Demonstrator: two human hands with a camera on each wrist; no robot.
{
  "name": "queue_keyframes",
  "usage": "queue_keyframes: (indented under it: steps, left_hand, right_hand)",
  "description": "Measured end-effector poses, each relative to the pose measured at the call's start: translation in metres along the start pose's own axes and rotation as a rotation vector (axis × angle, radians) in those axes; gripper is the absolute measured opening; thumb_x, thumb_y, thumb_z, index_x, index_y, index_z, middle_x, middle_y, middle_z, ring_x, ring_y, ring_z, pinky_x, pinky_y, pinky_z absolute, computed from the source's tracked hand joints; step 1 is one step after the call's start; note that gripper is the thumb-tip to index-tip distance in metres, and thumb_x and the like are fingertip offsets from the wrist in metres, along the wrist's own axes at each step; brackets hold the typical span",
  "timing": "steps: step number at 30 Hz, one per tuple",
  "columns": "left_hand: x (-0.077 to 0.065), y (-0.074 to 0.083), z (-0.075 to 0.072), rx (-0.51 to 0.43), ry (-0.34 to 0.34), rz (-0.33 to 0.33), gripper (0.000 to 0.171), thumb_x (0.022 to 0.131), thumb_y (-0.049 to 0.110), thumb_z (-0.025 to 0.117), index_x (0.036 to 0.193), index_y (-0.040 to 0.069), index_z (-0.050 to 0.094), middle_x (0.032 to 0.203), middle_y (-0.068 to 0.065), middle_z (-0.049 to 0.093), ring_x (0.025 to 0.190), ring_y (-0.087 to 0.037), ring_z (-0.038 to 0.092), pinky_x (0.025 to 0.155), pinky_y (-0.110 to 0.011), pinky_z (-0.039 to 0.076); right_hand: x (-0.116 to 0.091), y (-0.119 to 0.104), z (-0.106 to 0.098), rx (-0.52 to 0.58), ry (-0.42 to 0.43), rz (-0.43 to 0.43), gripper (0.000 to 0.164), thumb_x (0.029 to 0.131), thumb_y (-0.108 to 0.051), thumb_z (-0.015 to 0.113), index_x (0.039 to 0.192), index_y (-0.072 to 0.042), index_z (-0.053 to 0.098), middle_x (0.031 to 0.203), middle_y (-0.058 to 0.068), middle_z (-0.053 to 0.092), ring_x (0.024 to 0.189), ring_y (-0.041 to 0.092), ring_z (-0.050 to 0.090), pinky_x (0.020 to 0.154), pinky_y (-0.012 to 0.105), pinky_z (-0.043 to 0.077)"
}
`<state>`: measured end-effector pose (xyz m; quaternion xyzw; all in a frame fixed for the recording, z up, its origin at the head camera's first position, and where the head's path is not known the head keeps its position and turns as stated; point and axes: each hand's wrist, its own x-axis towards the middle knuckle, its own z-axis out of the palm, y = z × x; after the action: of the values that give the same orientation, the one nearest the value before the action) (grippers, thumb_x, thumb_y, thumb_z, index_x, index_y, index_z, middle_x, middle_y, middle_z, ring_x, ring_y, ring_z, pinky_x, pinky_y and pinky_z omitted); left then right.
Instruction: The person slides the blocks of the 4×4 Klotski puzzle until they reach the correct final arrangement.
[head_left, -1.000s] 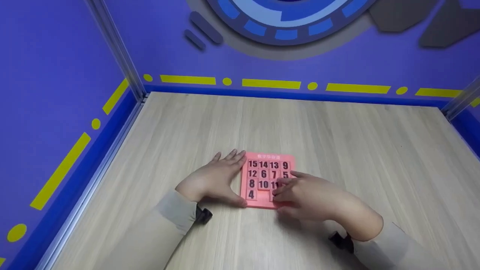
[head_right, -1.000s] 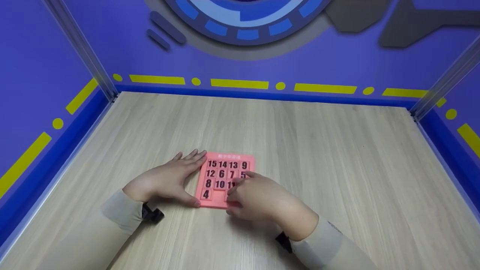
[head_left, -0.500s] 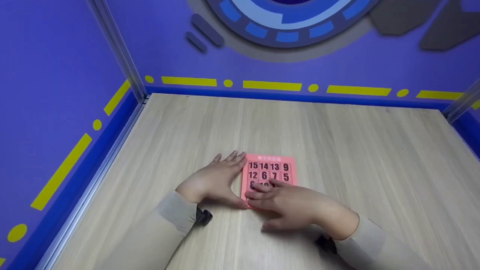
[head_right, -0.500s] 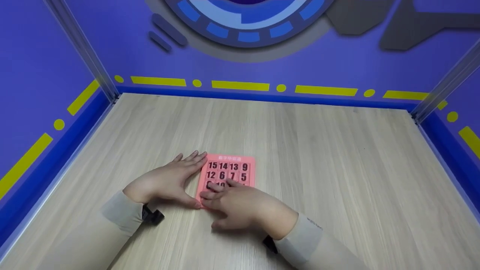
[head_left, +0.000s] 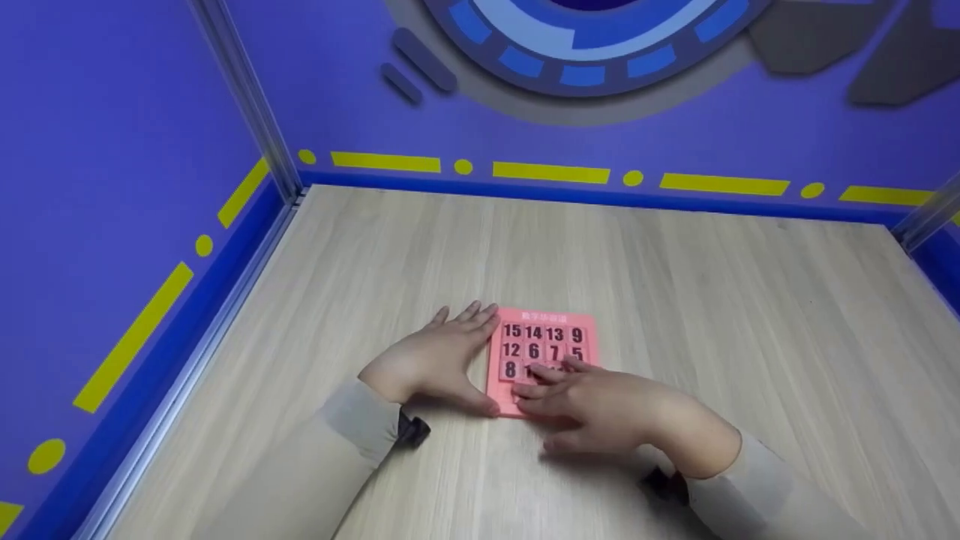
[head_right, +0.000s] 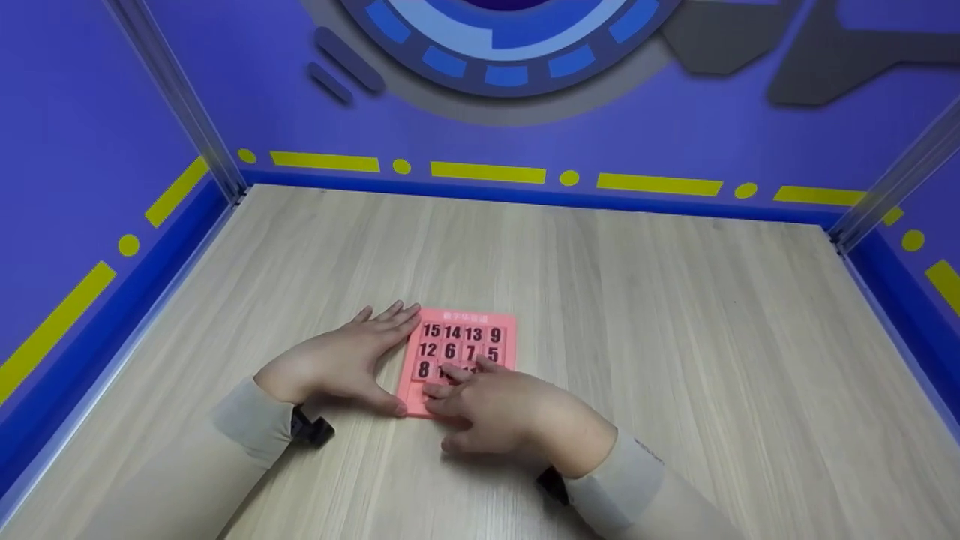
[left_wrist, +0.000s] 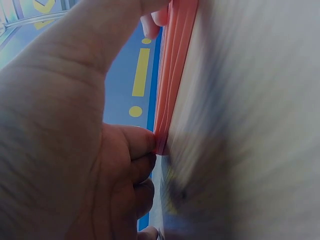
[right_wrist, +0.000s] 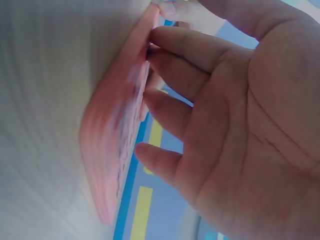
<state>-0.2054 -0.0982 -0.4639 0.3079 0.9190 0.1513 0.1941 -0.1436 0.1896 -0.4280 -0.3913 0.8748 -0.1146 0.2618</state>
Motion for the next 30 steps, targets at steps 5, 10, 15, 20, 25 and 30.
queue_keyframes:
  steps: [5, 10, 15, 20, 25, 30]
  left_hand:
    - [0.003, 0.002, 0.001, 0.003, -0.001, 0.006, 0.146, 0.076, 0.079, 0.088, 0.182, 0.013, 0.013, 0.192, 0.0, 0.003, 0.18, -0.025, 0.001, 0.147, -0.058, -0.001]
    - [0.004, 0.003, -0.001, -0.003, -0.002, 0.008, 0.146, 0.076, 0.079, 0.088, 0.182, 0.014, 0.012, 0.192, 0.001, 0.002, 0.18, -0.025, 0.001, 0.146, -0.058, -0.001]
    - [0.003, 0.002, 0.001, -0.004, -0.003, 0.005, 0.146, 0.076, 0.079, 0.088, 0.182, 0.013, 0.013, 0.192, 0.001, 0.002, 0.18, -0.025, 0.001, 0.147, -0.058, 0.0]
    - [0.002, 0.0, 0.002, 0.001, -0.005, 0.009, 0.146, 0.077, 0.081, 0.087, 0.182, 0.013, 0.012, 0.192, 0.001, 0.002, 0.18, -0.026, 0.0, 0.147, -0.058, 0.0]
    - [0.001, 0.0, 0.0, 0.01, -0.002, 0.009, 0.144, 0.078, 0.08, 0.087, 0.182, 0.012, 0.014, 0.192, 0.0, 0.003, 0.18, -0.024, 0.0, 0.147, -0.057, 0.001]
    - [-0.001, 0.002, 0.0, 0.001, -0.004, 0.007, 0.143, 0.079, 0.078, 0.088, 0.182, 0.011, 0.014, 0.192, -0.001, 0.004, 0.18, -0.025, 0.001, 0.147, -0.058, 0.002]
  right_hand:
    - [-0.008, 0.0, -0.005, 0.002, -0.013, 0.05, 0.068, 0.109, -0.055, 0.068, 0.168, -0.023, 0.056, 0.179, -0.009, 0.045, 0.176, 0.03, 0.029, 0.146, 0.064, 0.016]
    - [-0.011, 0.0, -0.007, 0.001, -0.01, 0.072, 0.068, 0.109, -0.056, 0.068, 0.168, -0.025, 0.057, 0.178, -0.009, 0.048, 0.175, 0.031, 0.031, 0.146, 0.064, 0.017]
    - [-0.005, 0.005, -0.005, -0.085, 0.075, -0.049, 0.055, 0.113, -0.047, 0.066, 0.16, -0.02, 0.067, 0.169, -0.004, 0.061, 0.168, 0.032, 0.045, 0.142, 0.064, 0.028]
    - [0.007, 0.012, -0.003, -0.121, 0.222, -0.108, 0.049, 0.112, -0.037, 0.071, 0.156, -0.016, 0.07, 0.163, 0.0, 0.068, 0.162, 0.032, 0.054, 0.137, 0.059, 0.041]
    - [0.017, 0.014, -0.002, -0.105, 0.22, -0.05, 0.065, 0.112, -0.044, 0.069, 0.168, -0.016, 0.057, 0.182, 0.003, 0.045, 0.172, 0.032, 0.039, 0.141, 0.058, 0.036]
    - [0.018, 0.016, 0.002, -0.074, 0.163, 0.011, 0.077, 0.109, -0.054, 0.069, 0.174, -0.018, 0.048, 0.187, 0.0, 0.034, 0.176, 0.032, 0.03, 0.142, 0.06, 0.032]
